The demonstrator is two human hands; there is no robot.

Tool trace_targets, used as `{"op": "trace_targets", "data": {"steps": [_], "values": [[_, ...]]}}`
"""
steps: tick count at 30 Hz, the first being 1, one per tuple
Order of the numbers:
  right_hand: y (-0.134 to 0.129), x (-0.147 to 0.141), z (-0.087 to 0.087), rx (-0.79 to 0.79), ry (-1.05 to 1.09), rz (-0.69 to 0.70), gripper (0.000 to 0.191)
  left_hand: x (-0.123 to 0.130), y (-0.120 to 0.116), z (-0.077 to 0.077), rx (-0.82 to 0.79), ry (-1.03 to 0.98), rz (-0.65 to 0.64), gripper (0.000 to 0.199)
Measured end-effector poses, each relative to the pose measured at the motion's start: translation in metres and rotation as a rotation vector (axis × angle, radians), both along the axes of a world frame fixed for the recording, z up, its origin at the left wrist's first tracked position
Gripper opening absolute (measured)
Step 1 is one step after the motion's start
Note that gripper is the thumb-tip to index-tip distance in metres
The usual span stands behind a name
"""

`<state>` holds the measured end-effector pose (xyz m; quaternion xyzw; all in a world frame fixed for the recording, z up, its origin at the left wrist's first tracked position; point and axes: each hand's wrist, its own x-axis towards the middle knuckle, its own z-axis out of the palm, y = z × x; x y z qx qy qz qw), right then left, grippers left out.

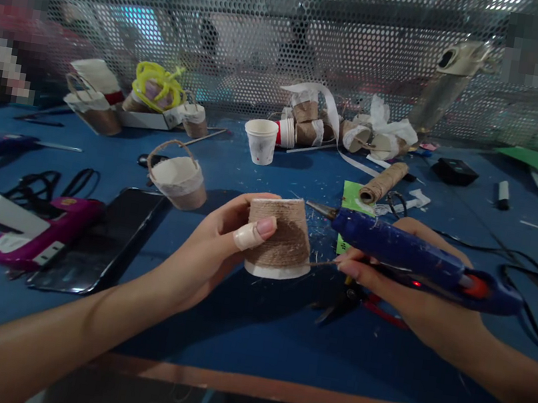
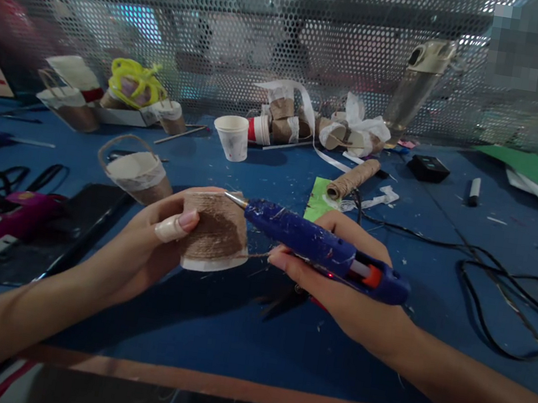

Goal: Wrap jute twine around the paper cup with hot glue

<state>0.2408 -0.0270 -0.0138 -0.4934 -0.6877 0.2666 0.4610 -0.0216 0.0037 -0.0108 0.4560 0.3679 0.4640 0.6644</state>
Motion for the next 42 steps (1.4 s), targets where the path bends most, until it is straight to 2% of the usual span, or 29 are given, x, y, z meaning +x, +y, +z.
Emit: {"op": "trace_targets", "data": {"steps": [15,29,36,42], "values": [[0.0032,-0.0045,0.0050,-0.079,0.083,0.042,0.018,-0.0021,-0.0016,-0.0010,0.008,0.031,-0.096,0.037],[0.0058,-0.0074,0.0024,-0.185,0.214,0.070,0.021,-0.0038,-0.0020,-0.0019,0.067,0.044,-0.119,0.045],[0.0052,-0.0080,0.0041,-0.238,0.321,0.110,0.028,-0.0021,-0.0006,-0.0032,0.131,-0.017,-0.163,0.045],[0.0054,-0.0080,0.0031,-0.234,0.288,0.095,0.023,-0.0039,0.0013,-0.0060,0.255,-0.007,-0.208,0.047]]}}
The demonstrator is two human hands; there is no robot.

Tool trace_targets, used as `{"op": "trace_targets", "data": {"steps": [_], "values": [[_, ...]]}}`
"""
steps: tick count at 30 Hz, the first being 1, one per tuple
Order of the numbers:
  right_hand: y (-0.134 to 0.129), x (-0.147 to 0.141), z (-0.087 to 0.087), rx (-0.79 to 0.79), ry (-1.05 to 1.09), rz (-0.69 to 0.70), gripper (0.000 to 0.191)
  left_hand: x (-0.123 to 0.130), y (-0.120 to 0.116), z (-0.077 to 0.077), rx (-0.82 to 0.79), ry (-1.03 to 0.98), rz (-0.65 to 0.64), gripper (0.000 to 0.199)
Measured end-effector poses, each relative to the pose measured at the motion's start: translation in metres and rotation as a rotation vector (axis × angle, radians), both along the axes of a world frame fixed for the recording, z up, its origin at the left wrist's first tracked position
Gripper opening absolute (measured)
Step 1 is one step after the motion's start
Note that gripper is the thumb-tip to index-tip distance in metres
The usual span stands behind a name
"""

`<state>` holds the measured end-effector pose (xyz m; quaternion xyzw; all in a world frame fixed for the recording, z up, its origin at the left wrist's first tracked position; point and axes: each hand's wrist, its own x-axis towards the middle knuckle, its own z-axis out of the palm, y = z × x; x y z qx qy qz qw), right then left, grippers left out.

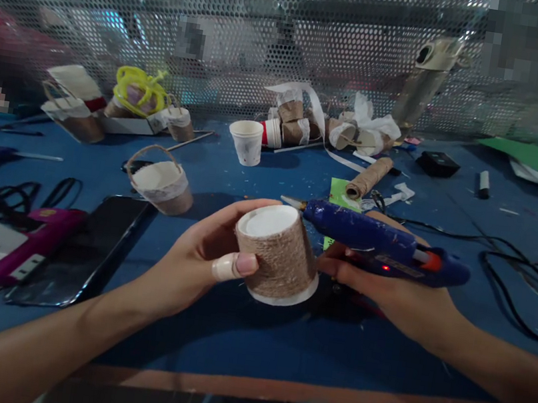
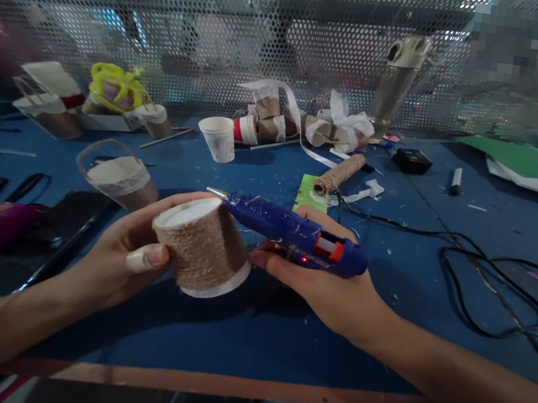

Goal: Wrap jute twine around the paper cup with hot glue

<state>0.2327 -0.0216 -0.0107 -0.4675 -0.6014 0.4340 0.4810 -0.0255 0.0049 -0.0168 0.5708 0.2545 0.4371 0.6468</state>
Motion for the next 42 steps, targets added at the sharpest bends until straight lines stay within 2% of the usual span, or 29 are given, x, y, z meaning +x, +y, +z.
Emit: {"op": "trace_targets", "data": {"steps": [5,13,17,20,25,29,34,37,42], "values": [[-0.002,0.001,0.001,0.023,-0.029,0.013,0.022,-0.004,-0.001,-0.001,0.082,0.023,-0.003,0.053],[-0.001,0.001,0.000,-0.046,-0.028,-0.010,0.024,-0.003,-0.007,0.008,0.048,0.080,0.052,0.052],[0.003,-0.001,0.001,-0.038,-0.027,0.008,0.016,0.001,-0.006,0.007,-0.077,0.018,0.117,0.052],[0.004,-0.002,0.003,0.032,-0.025,-0.010,0.012,0.005,-0.003,0.011,-0.215,-0.062,0.167,0.046],[0.006,0.002,-0.002,0.072,-0.050,-0.057,0.019,0.010,0.001,0.020,-0.448,-0.105,0.096,0.035],[0.004,0.004,-0.005,0.118,-0.092,-0.041,0.023,0.010,0.000,0.017,-0.481,-0.054,0.114,0.037],[0.003,0.006,-0.005,0.195,-0.205,-0.068,0.016,0.007,0.000,0.013,-0.450,-0.090,0.122,0.024],[0.006,0.007,-0.004,0.215,-0.253,-0.110,0.011,0.006,0.001,0.016,-0.481,-0.138,0.129,0.029],[0.014,0.009,-0.005,0.182,-0.238,-0.197,0.008,0.006,0.001,0.024,-0.495,-0.225,0.043,0.039]]}}
